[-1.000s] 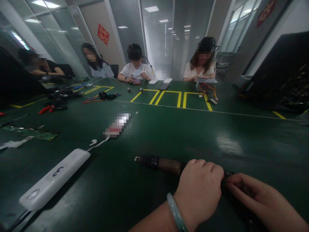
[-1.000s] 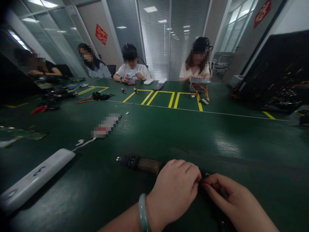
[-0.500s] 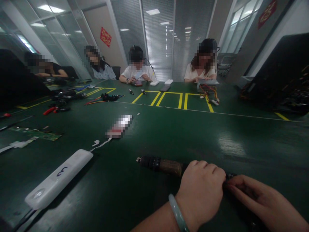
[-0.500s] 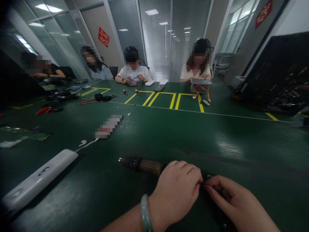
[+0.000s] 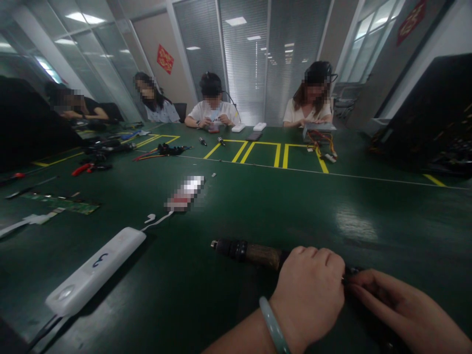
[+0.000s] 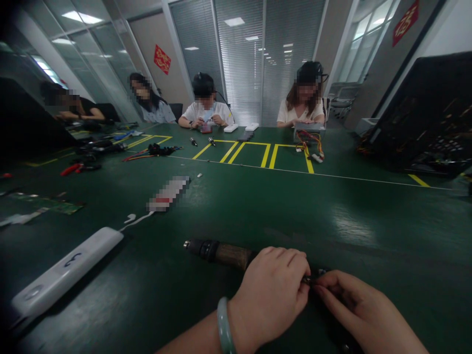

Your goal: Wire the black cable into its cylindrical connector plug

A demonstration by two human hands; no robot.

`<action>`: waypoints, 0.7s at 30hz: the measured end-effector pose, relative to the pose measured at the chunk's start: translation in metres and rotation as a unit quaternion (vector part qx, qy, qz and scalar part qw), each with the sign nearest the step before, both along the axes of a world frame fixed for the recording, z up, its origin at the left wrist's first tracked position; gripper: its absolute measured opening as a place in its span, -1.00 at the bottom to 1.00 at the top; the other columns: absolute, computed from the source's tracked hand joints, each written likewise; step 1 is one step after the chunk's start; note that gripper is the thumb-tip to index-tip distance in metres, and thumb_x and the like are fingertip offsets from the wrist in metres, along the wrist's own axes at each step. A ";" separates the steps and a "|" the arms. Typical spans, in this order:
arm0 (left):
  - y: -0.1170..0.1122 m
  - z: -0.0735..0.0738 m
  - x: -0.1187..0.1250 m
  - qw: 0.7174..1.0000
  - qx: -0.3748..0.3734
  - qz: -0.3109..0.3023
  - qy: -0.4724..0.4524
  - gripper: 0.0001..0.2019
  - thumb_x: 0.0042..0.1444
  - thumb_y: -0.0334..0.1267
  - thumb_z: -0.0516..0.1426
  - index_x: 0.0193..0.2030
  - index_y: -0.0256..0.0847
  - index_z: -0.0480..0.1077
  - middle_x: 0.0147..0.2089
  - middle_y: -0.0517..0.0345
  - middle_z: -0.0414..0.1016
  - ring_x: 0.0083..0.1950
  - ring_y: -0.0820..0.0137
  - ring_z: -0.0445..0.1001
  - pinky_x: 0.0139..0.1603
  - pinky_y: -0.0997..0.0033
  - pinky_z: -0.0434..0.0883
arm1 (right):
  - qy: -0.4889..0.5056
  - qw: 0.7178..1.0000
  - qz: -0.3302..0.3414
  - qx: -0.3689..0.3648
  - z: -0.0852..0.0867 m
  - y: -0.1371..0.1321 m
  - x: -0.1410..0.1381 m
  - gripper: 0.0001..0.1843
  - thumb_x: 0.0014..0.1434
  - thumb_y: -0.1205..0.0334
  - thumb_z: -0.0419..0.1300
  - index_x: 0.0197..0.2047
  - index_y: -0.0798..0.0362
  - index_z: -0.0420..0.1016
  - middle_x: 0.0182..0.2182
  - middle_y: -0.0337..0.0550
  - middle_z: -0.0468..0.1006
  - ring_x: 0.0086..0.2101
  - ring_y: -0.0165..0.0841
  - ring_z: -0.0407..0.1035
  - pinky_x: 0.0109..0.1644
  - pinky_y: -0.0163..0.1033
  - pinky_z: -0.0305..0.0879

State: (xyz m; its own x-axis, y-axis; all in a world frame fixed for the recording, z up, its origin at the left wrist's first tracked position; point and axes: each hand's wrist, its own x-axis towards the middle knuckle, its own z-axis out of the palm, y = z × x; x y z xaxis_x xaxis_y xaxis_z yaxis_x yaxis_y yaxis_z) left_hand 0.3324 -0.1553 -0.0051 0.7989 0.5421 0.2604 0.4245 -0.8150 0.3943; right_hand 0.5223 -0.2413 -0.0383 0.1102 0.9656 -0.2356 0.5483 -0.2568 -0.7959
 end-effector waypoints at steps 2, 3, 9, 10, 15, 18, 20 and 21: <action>0.000 0.000 0.000 1.000 0.004 0.000 -0.006 -0.89 0.19 -0.27 0.11 -0.20 -0.23 0.28 -0.19 0.18 0.41 -0.16 0.34 0.37 -0.09 0.27 0.31 | 0.006 1.000 0.000 -0.003 -0.001 -0.001 0.000 -0.66 0.16 -0.09 0.14 -0.25 0.00 0.51 -0.33 -0.12 0.60 -0.33 -0.22 0.50 -0.27 -0.33 0.47; 0.000 0.000 0.000 1.000 0.006 -0.003 -0.007 -0.90 0.19 -0.27 0.11 -0.20 -0.23 0.28 -0.19 0.19 0.41 -0.16 0.35 0.37 -0.10 0.28 0.31 | 0.007 1.000 -0.001 -0.003 -0.002 -0.001 0.001 -0.67 0.16 -0.09 0.14 -0.25 0.00 0.51 -0.32 -0.12 0.60 -0.32 -0.22 0.50 -0.26 -0.34 0.47; 0.000 -0.002 0.000 1.000 0.009 -0.008 0.004 -0.97 0.21 -0.34 0.06 -0.22 -0.23 0.28 -0.21 0.17 0.42 -0.16 0.33 0.38 -0.10 0.26 0.30 | 0.004 1.000 -0.004 0.005 -0.001 -0.002 0.000 -0.68 0.17 -0.07 0.14 -0.26 0.00 0.51 -0.34 -0.13 0.60 -0.34 -0.23 0.50 -0.29 -0.35 0.46; 0.001 -0.002 0.000 1.000 0.008 -0.009 0.003 -0.97 0.21 -0.34 0.05 -0.23 -0.23 0.29 -0.21 0.16 0.42 -0.16 0.33 0.38 -0.10 0.26 0.30 | 0.000 1.000 -0.004 0.007 -0.001 -0.001 -0.001 -0.68 0.17 -0.07 0.14 -0.26 0.00 0.51 -0.35 -0.14 0.60 -0.35 -0.24 0.50 -0.29 -0.35 0.45; 0.001 -0.003 0.000 1.000 0.009 -0.011 -0.017 -0.99 0.20 -0.36 0.07 -0.24 -0.22 0.29 -0.23 0.18 0.43 -0.18 0.32 0.39 -0.12 0.26 0.30 | -0.003 1.000 -0.005 0.002 -0.002 -0.002 0.000 -0.68 0.18 -0.07 0.13 -0.20 -0.02 0.51 -0.34 -0.17 0.60 -0.33 -0.26 0.49 -0.27 -0.36 0.44; 0.001 -0.004 0.000 1.000 0.011 -0.010 -0.024 -1.00 0.20 -0.36 0.07 -0.25 -0.22 0.29 -0.23 0.18 0.44 -0.19 0.31 0.39 -0.14 0.26 0.30 | -0.010 1.000 -0.006 -0.005 -0.003 -0.002 0.000 -0.67 0.17 -0.08 0.13 -0.22 -0.01 0.52 -0.34 -0.17 0.60 -0.34 -0.26 0.49 -0.30 -0.36 0.44; 0.001 -0.004 0.000 1.000 0.012 -0.012 -0.026 -0.99 0.20 -0.36 0.07 -0.25 -0.22 0.29 -0.24 0.18 0.44 -0.19 0.31 0.38 -0.14 0.26 0.30 | -0.013 1.000 -0.005 -0.004 -0.002 -0.002 0.000 -0.66 0.16 -0.09 0.13 -0.23 -0.01 0.52 -0.32 -0.16 0.60 -0.33 -0.25 0.49 -0.29 -0.35 0.45; 0.001 -0.004 0.000 1.000 0.012 -0.012 -0.026 -0.99 0.20 -0.36 0.07 -0.25 -0.22 0.29 -0.24 0.18 0.44 -0.19 0.31 0.38 -0.13 0.26 0.30 | -0.014 1.000 -0.004 -0.004 -0.002 -0.002 0.000 -0.66 0.16 -0.09 0.13 -0.24 -0.01 0.52 -0.32 -0.15 0.60 -0.32 -0.24 0.49 -0.27 -0.35 0.45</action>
